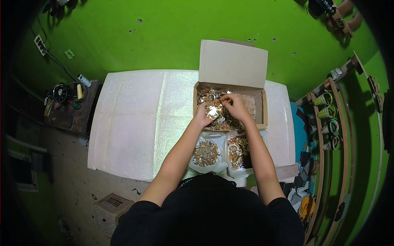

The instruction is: Sorting various metal shoe ornaments and buckles from a cardboard box into smaller plastic bins on a worktable.

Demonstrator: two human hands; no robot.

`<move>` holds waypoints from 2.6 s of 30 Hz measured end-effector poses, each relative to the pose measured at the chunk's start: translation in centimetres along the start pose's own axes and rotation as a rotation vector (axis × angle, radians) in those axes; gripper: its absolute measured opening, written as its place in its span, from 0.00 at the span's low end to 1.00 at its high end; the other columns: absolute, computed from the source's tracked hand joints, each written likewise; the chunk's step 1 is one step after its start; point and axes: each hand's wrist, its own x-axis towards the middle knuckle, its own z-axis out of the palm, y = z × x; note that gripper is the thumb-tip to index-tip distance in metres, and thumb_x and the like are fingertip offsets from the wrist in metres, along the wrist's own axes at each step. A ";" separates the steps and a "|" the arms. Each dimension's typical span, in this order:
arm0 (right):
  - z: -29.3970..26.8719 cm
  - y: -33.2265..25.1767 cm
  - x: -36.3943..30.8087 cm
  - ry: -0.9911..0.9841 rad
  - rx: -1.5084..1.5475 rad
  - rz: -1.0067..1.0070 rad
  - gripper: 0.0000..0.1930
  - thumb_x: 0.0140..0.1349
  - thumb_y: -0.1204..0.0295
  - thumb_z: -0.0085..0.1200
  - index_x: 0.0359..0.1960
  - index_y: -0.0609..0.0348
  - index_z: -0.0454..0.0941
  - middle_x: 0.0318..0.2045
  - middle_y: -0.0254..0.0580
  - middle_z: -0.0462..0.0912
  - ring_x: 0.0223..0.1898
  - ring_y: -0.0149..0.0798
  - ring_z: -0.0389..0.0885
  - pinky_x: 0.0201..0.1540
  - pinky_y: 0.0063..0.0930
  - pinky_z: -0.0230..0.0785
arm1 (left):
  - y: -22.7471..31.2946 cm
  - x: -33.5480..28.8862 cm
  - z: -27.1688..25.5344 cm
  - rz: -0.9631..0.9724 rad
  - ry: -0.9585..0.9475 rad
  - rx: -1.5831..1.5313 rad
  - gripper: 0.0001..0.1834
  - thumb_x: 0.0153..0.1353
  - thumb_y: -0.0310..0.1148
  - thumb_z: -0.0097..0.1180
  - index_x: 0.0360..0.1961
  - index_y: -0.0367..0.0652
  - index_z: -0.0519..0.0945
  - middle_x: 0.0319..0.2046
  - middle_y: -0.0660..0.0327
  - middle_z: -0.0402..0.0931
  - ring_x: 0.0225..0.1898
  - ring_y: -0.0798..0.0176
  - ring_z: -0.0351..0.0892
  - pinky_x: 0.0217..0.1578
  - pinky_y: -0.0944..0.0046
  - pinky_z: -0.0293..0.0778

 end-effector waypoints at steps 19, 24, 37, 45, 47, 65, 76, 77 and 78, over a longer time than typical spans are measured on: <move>1.5 0.7 -0.3 0.003 0.010 0.115 0.09 0.44 0.76 0.54 0.30 0.61 0.74 0.24 0.38 0.70 0.25 0.32 0.68 0.31 0.23 0.62 | -0.4 -0.4 0.8 0.028 0.052 0.043 0.18 0.57 0.33 0.26 0.38 0.34 0.67 0.31 0.51 0.72 0.32 0.56 0.73 0.36 0.58 0.72; 1.5 1.8 -0.4 -0.004 0.085 0.216 0.10 0.44 0.76 0.53 0.31 0.63 0.73 0.24 0.37 0.71 0.23 0.29 0.67 0.28 0.21 0.62 | -0.3 -0.1 0.3 0.029 0.082 0.058 0.19 0.58 0.34 0.25 0.40 0.34 0.66 0.35 0.50 0.71 0.35 0.56 0.73 0.38 0.57 0.71; 3.6 -4.9 -1.0 -0.052 0.521 0.089 0.09 0.51 0.75 0.45 0.34 0.62 0.72 0.30 0.40 0.74 0.33 0.31 0.70 0.37 0.22 0.62 | -0.4 -0.1 0.0 0.030 0.104 0.100 0.16 0.57 0.36 0.30 0.36 0.40 0.69 0.33 0.55 0.71 0.35 0.59 0.72 0.38 0.57 0.70; 3.6 -2.3 -2.1 0.079 -0.185 0.059 0.10 0.44 0.73 0.51 0.30 0.61 0.72 0.28 0.51 0.69 0.35 0.50 0.69 0.38 0.37 0.62 | -0.3 -0.2 0.1 0.037 0.103 0.081 0.14 0.56 0.34 0.31 0.34 0.41 0.69 0.29 0.56 0.72 0.31 0.59 0.73 0.34 0.58 0.72; 4.0 -2.0 -2.3 0.065 -0.215 -0.063 0.12 0.41 0.75 0.53 0.31 0.60 0.72 0.28 0.52 0.70 0.34 0.50 0.70 0.38 0.36 0.63 | 0.1 0.2 -1.0 0.085 0.099 0.084 0.14 0.56 0.35 0.31 0.32 0.40 0.69 0.28 0.56 0.72 0.30 0.59 0.73 0.33 0.60 0.72; 3.1 -1.7 -2.6 0.176 0.101 0.075 0.07 0.47 0.78 0.47 0.29 0.62 0.75 0.21 0.40 0.74 0.21 0.30 0.70 0.25 0.24 0.63 | -0.2 -0.7 0.5 -0.014 0.086 0.020 0.17 0.53 0.34 0.31 0.37 0.31 0.65 0.33 0.46 0.70 0.35 0.52 0.72 0.41 0.56 0.69; 3.0 1.4 -3.1 0.162 0.727 0.429 0.08 0.52 0.78 0.45 0.34 0.68 0.70 0.23 0.41 0.74 0.23 0.30 0.75 0.25 0.19 0.68 | -0.2 -1.5 1.6 -0.012 0.020 0.084 0.18 0.54 0.32 0.29 0.41 0.34 0.66 0.37 0.46 0.69 0.36 0.48 0.71 0.40 0.50 0.68; 2.8 1.5 -3.2 0.164 0.691 0.444 0.07 0.53 0.76 0.45 0.32 0.68 0.70 0.22 0.40 0.73 0.22 0.29 0.74 0.23 0.19 0.68 | -0.3 -1.7 2.0 -0.018 0.044 0.064 0.18 0.54 0.32 0.29 0.41 0.34 0.66 0.37 0.47 0.69 0.37 0.49 0.71 0.40 0.51 0.68; 2.7 1.7 -3.3 0.165 0.691 0.443 0.07 0.53 0.76 0.45 0.32 0.68 0.70 0.22 0.40 0.73 0.22 0.29 0.74 0.23 0.19 0.68 | -0.2 -1.7 2.0 -0.017 0.044 0.065 0.18 0.54 0.32 0.29 0.41 0.34 0.66 0.37 0.47 0.69 0.37 0.49 0.71 0.40 0.51 0.68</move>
